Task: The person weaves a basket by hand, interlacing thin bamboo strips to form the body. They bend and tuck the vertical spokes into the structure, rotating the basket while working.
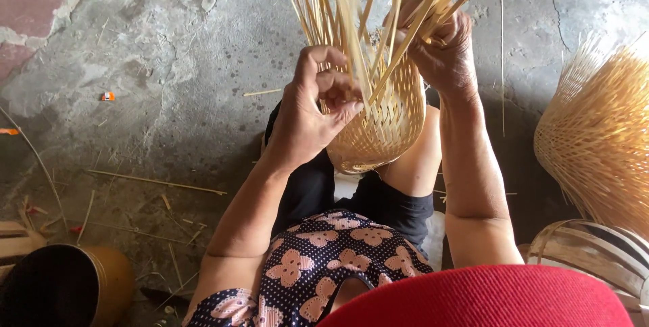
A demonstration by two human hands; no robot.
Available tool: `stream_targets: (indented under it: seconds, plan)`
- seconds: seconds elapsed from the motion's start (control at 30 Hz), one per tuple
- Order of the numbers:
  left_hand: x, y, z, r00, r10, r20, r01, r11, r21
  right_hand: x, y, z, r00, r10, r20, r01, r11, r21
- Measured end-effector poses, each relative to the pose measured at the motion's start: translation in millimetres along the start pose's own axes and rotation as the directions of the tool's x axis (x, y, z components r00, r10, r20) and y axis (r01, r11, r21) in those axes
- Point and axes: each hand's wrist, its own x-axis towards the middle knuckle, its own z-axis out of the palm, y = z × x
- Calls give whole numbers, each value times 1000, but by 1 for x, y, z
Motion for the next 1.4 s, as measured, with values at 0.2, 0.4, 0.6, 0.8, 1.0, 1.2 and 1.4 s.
stream_targets:
  seconds: [0.2, 0.4, 0.6, 0.8, 1.0, 1.2, 1.4]
  plan:
    - [-5, -28, 1, 955, 296, -4, -293, 943, -157, 6, -18, 7, 984, 168, -59, -165, 985, 43]
    - [-9, 3, 11, 949, 310, -57, -268, 889, 372, -1, -7, 4, 998, -65, -19, 57, 956, -286]
    - [-4, -20, 24, 901, 418, -115, -344, 852, 395, 15, -31, -1, 937, -316, 150, 334, 679, -654]
    - [-10, -36, 37, 793, 590, -151, -418, 707, 571, 18, -46, -18, 915, -73, 397, 334, 689, -643]
    - [-11, -31, 40, 740, 663, -115, -471, 633, 615, 23, -49, -5, 951, -18, 309, 218, 747, -629]
    - [-8, -25, 42, 748, 653, -120, -452, 634, 628, 20, -58, -5, 943, -25, 331, 225, 781, -583]
    - [-13, -18, 41, 777, 618, -119, -434, 663, 610, 17, -56, -11, 917, -13, 398, 293, 700, -651]
